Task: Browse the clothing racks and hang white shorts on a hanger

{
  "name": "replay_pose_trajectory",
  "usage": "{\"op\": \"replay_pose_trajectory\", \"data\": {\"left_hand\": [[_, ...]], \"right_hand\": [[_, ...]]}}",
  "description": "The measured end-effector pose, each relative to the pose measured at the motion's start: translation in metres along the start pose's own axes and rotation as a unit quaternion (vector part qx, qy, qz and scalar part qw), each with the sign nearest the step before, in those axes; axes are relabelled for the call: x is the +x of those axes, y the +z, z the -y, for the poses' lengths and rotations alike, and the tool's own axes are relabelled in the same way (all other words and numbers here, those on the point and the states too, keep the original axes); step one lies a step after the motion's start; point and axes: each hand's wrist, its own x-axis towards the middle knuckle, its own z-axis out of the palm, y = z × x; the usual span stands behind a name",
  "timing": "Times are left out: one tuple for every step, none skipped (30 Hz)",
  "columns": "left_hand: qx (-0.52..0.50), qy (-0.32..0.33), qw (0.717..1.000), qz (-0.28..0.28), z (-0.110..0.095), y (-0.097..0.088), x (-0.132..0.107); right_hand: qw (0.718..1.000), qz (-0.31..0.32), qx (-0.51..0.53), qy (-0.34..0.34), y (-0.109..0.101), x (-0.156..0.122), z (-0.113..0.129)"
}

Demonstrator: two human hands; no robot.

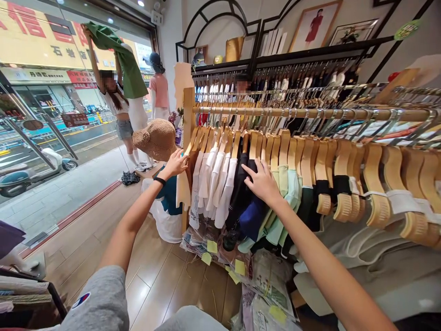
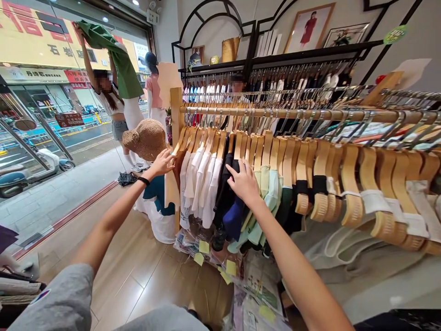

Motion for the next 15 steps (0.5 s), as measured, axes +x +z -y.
{"op": "replay_pose_trajectory", "data": {"left_hand": [[0.011, 0.008, 1.0, 0.004, 0.004, -0.001, 0.0], [0.025, 0.014, 1.0, 0.004, 0.007, -0.002, -0.001], [0.041, 0.018, 0.999, -0.001, 0.008, -0.002, -0.003], [0.056, 0.021, 0.998, -0.007, 0.008, -0.001, -0.004], [0.067, 0.026, 0.997, -0.011, 0.007, 0.001, -0.006], [0.072, 0.031, 0.997, -0.013, 0.003, 0.003, -0.007], [0.07, 0.036, 0.997, -0.012, -0.001, 0.007, -0.009], [0.062, 0.038, 0.997, -0.011, -0.007, 0.011, -0.01], [0.051, 0.037, 0.998, -0.013, -0.012, 0.016, -0.012], [0.039, 0.034, 0.999, -0.015, -0.018, 0.021, -0.013], [0.025, 0.032, 0.999, -0.017, -0.023, 0.025, -0.014], [0.008, 0.03, 0.999, -0.014, -0.027, 0.029, -0.015], [-0.02, 0.024, 1.0, -0.006, -0.03, 0.033, -0.016], [-0.055, 0.009, 0.998, 0.001, -0.034, 0.035, -0.017], [-0.093, -0.011, 0.996, 0.007, -0.036, 0.037, -0.017]], "right_hand": [[1.0, -0.004, -0.002, -0.001, 0.0, -0.001, -0.001], [1.0, -0.007, -0.006, -0.001, 0.0, -0.001, -0.002], [1.0, -0.009, -0.011, 0.0, 0.001, -0.002, -0.002], [1.0, -0.01, -0.017, 0.0, 0.001, -0.002, -0.002], [1.0, -0.011, -0.024, 0.0, 0.001, -0.002, -0.002], [1.0, -0.012, -0.029, -0.003, 0.001, -0.002, -0.002], [0.999, -0.013, -0.033, -0.008, 0.001, -0.003, -0.001], [0.999, -0.015, -0.036, -0.013, 0.002, -0.003, -0.001], [0.999, -0.017, -0.039, -0.017, 0.002, -0.003, 0.0], [0.999, -0.019, -0.042, -0.02, 0.002, -0.003, 0.0], [0.999, -0.021, -0.045, -0.023, 0.002, -0.004, 0.0], [0.998, -0.024, -0.048, -0.026, 0.002, -0.005, 0.001], [0.998, -0.027, -0.051, -0.031, 0.001, -0.005, 0.002], [0.997, -0.03, -0.054, -0.037, -0.001, -0.006, 0.003], [0.997, -0.032, -0.057, -0.043, -0.002, -0.006, 0.004]]}}
